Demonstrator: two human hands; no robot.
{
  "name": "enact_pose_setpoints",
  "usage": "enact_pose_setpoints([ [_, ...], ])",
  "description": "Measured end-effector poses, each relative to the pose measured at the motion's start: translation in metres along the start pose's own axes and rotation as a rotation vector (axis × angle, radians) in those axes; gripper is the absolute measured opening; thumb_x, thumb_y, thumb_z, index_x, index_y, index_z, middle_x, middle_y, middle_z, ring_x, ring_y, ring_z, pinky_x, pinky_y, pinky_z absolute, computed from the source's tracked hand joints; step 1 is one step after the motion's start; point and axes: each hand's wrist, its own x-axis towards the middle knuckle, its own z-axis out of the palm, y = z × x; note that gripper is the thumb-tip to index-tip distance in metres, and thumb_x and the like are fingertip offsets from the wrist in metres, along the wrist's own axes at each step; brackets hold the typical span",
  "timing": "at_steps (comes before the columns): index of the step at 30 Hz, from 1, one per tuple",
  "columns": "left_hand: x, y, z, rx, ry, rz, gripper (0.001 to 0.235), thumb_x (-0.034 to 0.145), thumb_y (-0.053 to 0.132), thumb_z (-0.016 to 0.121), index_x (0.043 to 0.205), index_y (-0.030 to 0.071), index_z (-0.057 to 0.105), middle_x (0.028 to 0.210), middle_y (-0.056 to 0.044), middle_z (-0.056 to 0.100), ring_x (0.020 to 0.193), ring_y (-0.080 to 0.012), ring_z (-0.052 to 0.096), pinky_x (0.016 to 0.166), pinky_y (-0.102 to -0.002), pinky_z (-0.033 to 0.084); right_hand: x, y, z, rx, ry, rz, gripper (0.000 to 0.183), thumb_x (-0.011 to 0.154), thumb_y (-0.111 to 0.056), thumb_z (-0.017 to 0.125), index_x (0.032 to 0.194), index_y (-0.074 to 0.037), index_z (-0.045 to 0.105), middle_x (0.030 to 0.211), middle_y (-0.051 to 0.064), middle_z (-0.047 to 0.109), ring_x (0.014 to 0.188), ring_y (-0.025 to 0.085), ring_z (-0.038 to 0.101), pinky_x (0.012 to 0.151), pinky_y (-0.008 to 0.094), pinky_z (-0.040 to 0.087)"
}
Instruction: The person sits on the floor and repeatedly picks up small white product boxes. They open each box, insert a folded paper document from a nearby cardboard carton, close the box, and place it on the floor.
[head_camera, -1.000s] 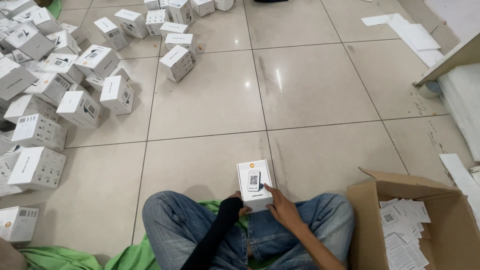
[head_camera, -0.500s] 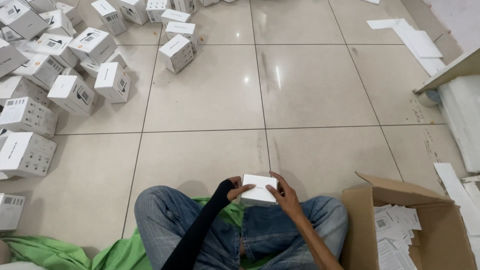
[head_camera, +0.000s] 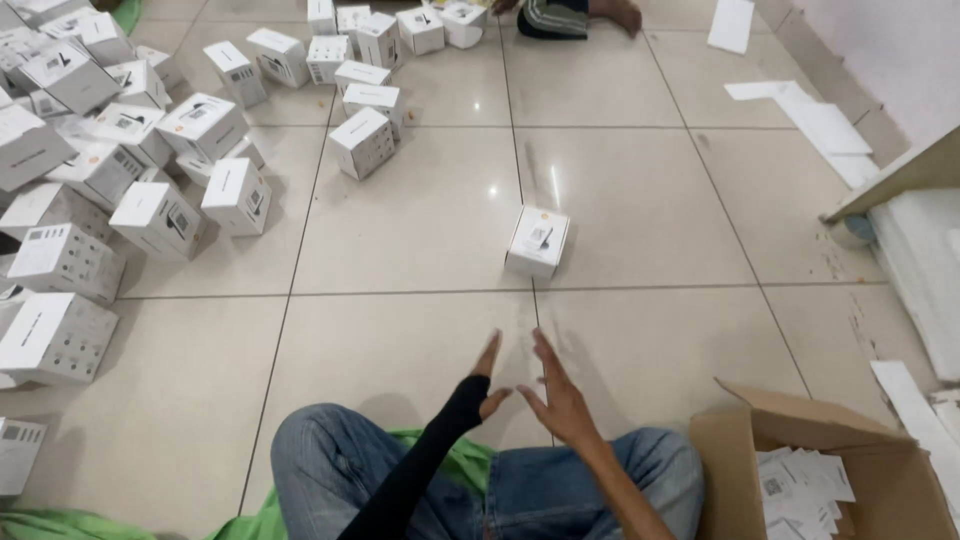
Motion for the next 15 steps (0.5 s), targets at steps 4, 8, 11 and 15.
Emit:
enact_pose_setpoints([
  [4,-0.049,0.011,-0.001,-0.131,-0.285,-0.200,0.087,0.097,0.022,0.064,0.165,0.007,0.013,0.165,-0.023,0.032,0.150,-0.0370,0.040,0.117,-0.044,0.039,-0.031,0.005,0.057,0.173,-0.029,0.076,0.059,0.096,-0.015,0.065,0.151,-0.020,0.044,0.164,0.007,0.037,0.145,0.030,0.046,0.106,0.044,0.052],
  [8,-0.087,0.066,-0.079,0.011,-0.265,-0.342,0.059,0.095,0.027,0.066,0.149,0.013,0.049,0.150,-0.016,0.055,0.140,-0.0322,0.052,0.110,-0.042,0.045,-0.038,-0.005,0.096,0.279,-0.179,0.148,0.046,0.097,-0.018,0.063,0.143,-0.019,0.057,0.162,0.005,0.039,0.136,0.029,0.054,0.101,0.044,0.056],
  [11,-0.112,0.105,-0.157,0.081,-0.002,-0.468,0.046,0.094,0.023,0.066,0.139,0.015,0.059,0.142,-0.014,0.062,0.132,-0.0308,0.058,0.105,-0.041,0.048,-0.025,-0.019,0.124,0.396,-0.332,0.172,0.042,0.099,-0.020,0.062,0.141,-0.018,0.058,0.161,0.005,0.039,0.126,0.027,0.062,0.095,0.043,0.059],
  [15,-0.157,0.117,-0.250,0.297,0.432,-0.335,0.037,0.093,0.014,0.066,0.130,0.009,0.065,0.131,-0.015,0.068,0.126,-0.0303,0.064,0.105,-0.039,0.049,0.030,-0.070,0.165,0.466,-0.417,0.025,0.038,0.102,-0.019,0.059,0.140,-0.017,0.060,0.157,0.005,0.046,0.119,0.025,0.067,0.093,0.040,0.061],
])
